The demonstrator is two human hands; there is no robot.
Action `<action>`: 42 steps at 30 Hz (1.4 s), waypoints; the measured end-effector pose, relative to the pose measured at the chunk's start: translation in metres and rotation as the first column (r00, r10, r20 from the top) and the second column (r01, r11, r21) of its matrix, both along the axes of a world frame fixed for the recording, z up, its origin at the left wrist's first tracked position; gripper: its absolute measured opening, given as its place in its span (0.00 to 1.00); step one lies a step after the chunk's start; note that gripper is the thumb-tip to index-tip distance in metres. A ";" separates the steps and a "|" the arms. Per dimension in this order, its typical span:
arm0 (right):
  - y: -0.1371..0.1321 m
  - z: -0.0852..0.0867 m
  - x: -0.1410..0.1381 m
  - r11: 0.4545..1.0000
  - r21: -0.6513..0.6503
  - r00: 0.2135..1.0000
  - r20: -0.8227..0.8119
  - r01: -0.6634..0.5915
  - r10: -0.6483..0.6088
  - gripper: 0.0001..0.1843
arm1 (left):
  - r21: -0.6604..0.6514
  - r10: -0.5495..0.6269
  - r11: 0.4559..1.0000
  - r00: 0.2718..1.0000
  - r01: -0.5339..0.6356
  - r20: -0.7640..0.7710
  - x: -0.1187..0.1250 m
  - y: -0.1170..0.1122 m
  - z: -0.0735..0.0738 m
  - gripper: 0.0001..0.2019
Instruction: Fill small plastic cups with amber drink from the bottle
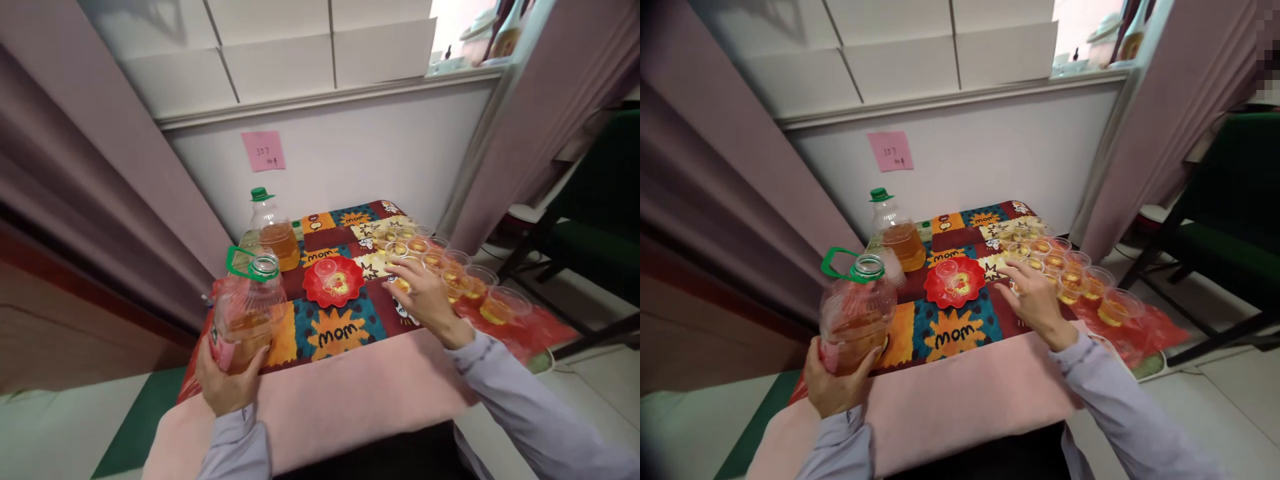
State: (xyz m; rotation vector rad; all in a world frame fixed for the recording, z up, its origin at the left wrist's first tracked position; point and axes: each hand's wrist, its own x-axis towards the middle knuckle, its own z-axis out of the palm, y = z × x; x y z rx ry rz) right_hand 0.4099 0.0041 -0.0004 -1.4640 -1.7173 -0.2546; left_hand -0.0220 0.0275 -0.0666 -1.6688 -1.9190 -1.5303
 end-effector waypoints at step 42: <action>0.065 0.030 -0.218 0.675 0.222 -0.087 -0.970 -0.703 0.228 0.47 | 0.100 0.015 0.995 0.982 0.004 -0.191 0.012 -0.007 -0.017 0.55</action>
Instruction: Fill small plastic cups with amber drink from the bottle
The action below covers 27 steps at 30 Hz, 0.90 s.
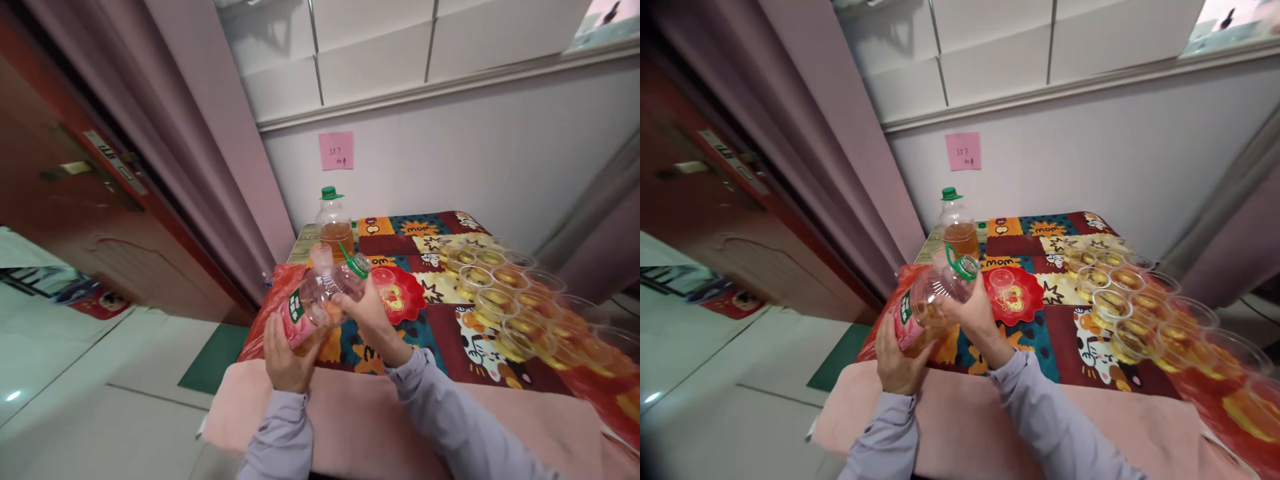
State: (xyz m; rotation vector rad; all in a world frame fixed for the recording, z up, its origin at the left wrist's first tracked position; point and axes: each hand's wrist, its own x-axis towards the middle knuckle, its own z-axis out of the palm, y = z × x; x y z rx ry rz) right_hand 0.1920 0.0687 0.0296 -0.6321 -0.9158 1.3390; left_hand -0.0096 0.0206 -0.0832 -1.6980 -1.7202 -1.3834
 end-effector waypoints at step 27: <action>0.030 -0.008 0.007 0.961 -0.275 0.974 -0.203 0.042 -0.100 0.29 | 0.068 -0.231 0.885 0.309 0.460 0.923 -0.008 0.018 0.011 0.40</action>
